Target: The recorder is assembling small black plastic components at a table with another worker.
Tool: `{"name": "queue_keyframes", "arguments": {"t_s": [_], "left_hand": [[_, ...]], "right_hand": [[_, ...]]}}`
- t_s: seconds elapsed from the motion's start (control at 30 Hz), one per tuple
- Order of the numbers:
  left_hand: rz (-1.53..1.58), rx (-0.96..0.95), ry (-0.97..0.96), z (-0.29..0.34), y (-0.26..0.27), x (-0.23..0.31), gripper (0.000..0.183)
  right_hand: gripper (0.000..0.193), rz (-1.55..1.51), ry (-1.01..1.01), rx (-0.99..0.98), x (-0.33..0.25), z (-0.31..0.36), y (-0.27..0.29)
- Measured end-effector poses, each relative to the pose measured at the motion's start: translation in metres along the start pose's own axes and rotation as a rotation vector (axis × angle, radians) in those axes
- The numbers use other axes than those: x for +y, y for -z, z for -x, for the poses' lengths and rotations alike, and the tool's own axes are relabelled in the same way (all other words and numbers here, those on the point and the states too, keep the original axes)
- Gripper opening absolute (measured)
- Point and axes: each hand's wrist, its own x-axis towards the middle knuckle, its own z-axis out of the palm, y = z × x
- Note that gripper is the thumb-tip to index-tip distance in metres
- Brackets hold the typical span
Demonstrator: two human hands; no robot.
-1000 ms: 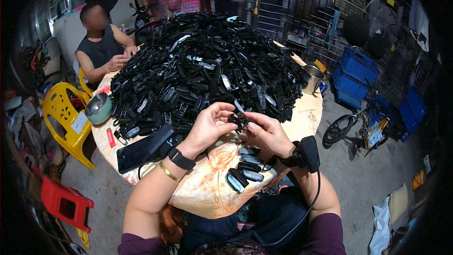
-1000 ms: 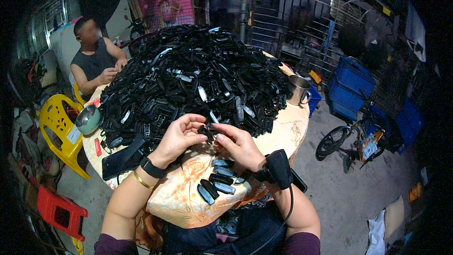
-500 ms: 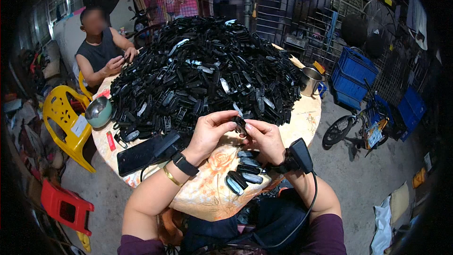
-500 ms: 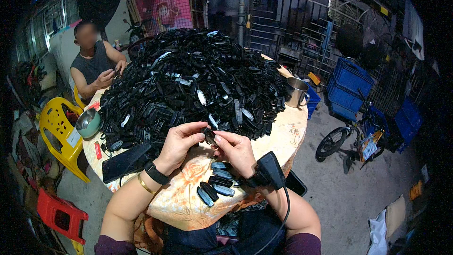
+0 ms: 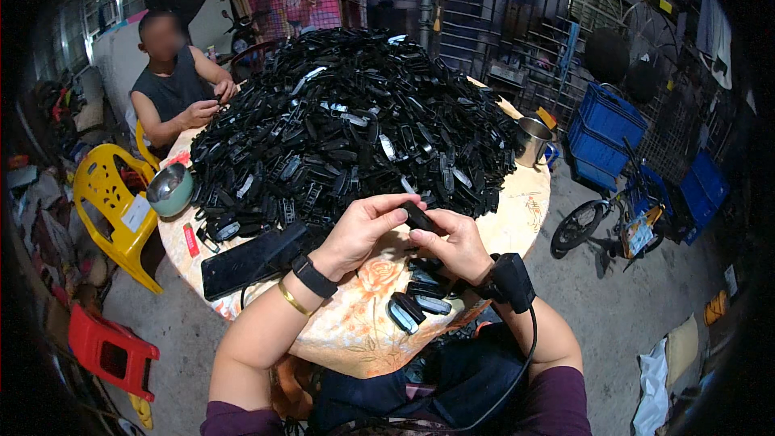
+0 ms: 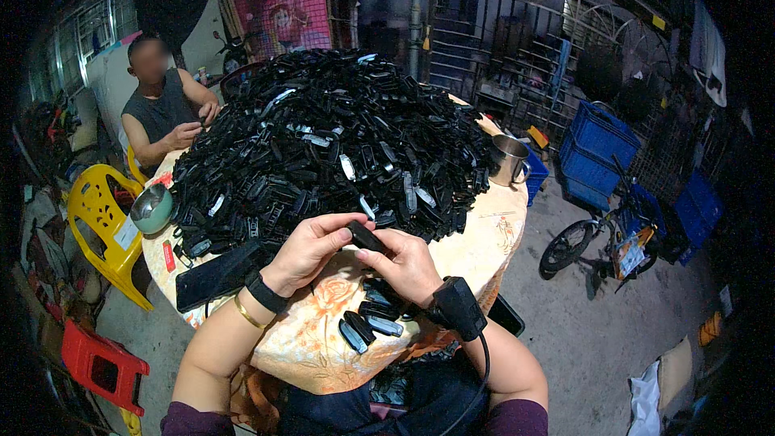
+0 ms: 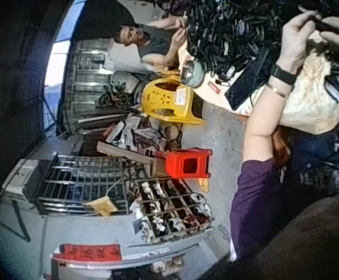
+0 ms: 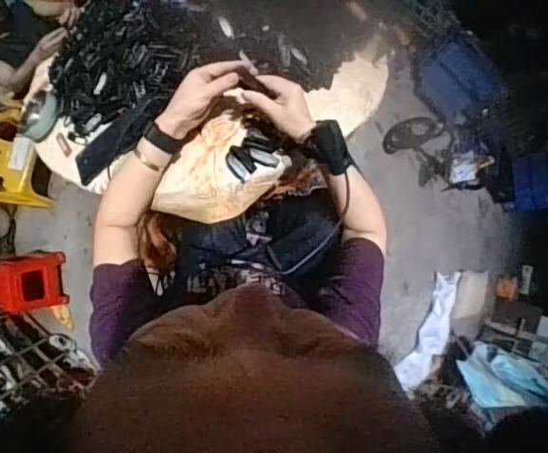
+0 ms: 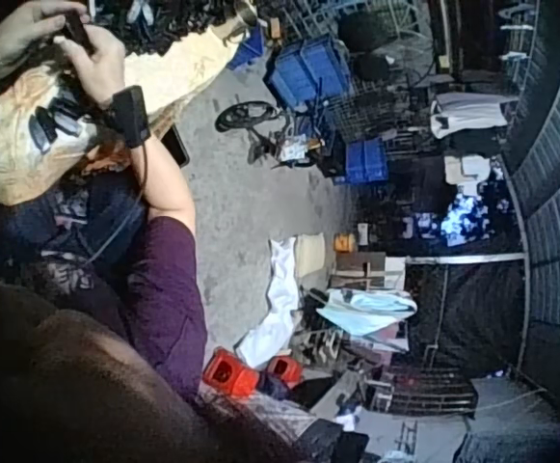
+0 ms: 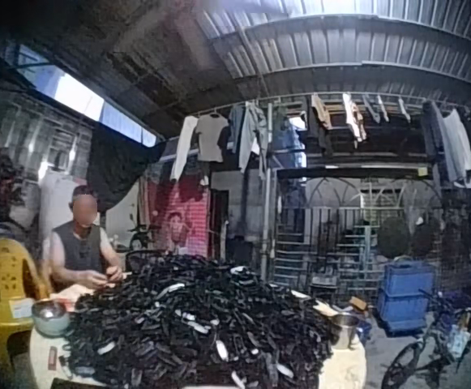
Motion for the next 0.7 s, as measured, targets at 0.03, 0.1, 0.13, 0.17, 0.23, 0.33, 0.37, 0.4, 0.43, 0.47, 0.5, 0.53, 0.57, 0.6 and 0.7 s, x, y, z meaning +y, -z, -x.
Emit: {"name": "queue_keyframes", "arguments": {"t_s": [0.03,0.1,0.13,0.17,0.23,0.33,0.37,0.4,0.43,0.47,0.5,0.53,0.57,0.6,0.7], "left_hand": [[-0.002,0.003,-0.001,0.001,0.002,0.000,0.028],[-0.165,-0.003,-0.027,0.001,0.004,0.001,0.026],[-0.165,-0.005,-0.027,0.002,0.003,0.002,0.026],[-0.230,-0.008,-0.066,0.002,0.002,0.003,0.025],[-0.294,-0.013,-0.103,0.003,0.001,0.003,0.024],[-0.279,0.019,-0.096,0.003,0.001,0.001,0.023],[-0.238,0.040,-0.064,0.002,0.005,-0.002,0.023],[-0.196,0.062,-0.033,0.001,0.006,-0.003,0.024],[-0.195,0.059,-0.035,-0.001,0.005,-0.002,0.024],[-0.353,0.074,-0.024,-0.002,0.003,-0.001,0.024],[-0.512,0.091,-0.009,-0.003,0.003,-0.001,0.024],[-0.555,0.084,0.019,-0.003,0.001,-0.003,0.025],[-0.742,0.103,-0.010,0.000,-0.008,-0.003,0.026],[-0.880,0.037,0.020,0.002,-0.012,-0.004,0.025],[-1.087,-0.234,-0.013,0.005,-0.013,-0.016,0.024]], "right_hand": [[0.027,0.109,0.063,0.010,-0.002,0.000,0.000],[0.024,0.148,0.128,0.045,-0.008,0.001,-0.001],[0.021,0.189,0.191,0.083,-0.010,0.002,-0.002],[0.021,0.190,0.191,0.085,-0.011,0.002,-0.003],[0.021,0.213,0.250,0.120,-0.011,0.004,-0.006],[0.025,0.290,0.260,0.117,-0.006,0.003,-0.005],[0.026,0.355,0.245,0.097,-0.006,0.002,-0.004],[0.026,0.354,0.246,0.094,-0.007,-0.002,0.001],[0.029,0.474,0.241,-0.051,-0.010,-0.008,0.012],[0.032,0.593,0.235,-0.199,-0.014,-0.013,0.022],[0.031,0.549,0.158,-0.263,-0.016,-0.017,0.031],[0.029,0.485,0.143,-0.164,-0.003,-0.019,0.041],[0.029,0.421,0.128,-0.066,0.015,-0.023,0.050],[0.030,0.524,0.091,0.088,0.023,-0.029,0.053],[0.031,0.892,0.093,0.442,0.036,-0.041,0.059]]}}
